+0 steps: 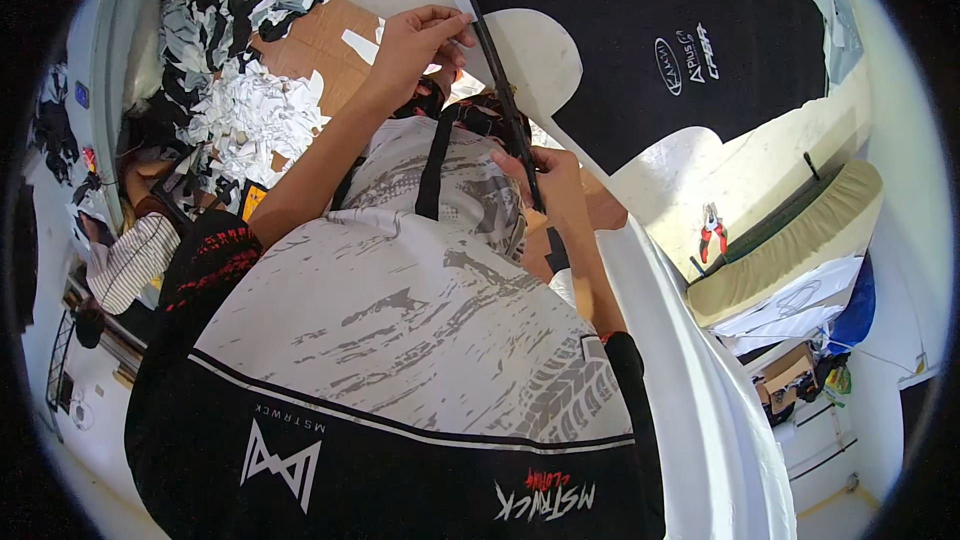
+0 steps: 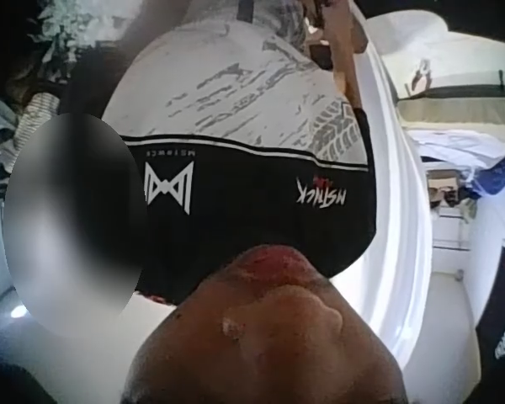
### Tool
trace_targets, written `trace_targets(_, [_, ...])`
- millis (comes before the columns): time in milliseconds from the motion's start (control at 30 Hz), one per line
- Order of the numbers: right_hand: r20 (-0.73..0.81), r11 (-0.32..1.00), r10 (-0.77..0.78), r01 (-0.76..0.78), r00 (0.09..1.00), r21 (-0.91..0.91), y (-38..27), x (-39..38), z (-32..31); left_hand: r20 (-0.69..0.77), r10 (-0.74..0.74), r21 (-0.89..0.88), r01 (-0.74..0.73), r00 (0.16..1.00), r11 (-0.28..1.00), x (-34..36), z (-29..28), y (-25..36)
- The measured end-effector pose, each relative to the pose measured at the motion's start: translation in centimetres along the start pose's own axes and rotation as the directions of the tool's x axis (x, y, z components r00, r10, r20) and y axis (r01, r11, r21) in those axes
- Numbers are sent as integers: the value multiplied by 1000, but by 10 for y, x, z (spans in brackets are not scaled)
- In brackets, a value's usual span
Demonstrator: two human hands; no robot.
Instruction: Cutting out garment patterns from a large sheet of printed black fabric using tailor scissors.
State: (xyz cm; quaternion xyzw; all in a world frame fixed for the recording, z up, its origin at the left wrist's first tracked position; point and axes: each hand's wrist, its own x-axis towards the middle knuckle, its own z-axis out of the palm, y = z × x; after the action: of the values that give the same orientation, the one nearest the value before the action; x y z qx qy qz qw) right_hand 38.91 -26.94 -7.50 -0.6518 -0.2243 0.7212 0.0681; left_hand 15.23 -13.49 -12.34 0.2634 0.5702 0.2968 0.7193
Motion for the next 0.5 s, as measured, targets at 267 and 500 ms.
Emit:
trace_targets(267, [75, 984, -168, 163, 983, 70, -21, 16, -3, 12, -31, -56, 31, 999, 998, -2, 2, 1])
trace_targets(500, [72, 984, -174, 177, 982, -26, -33, 31, -1, 19, -80, -73, 81, 997, 994, -3, 3, 3])
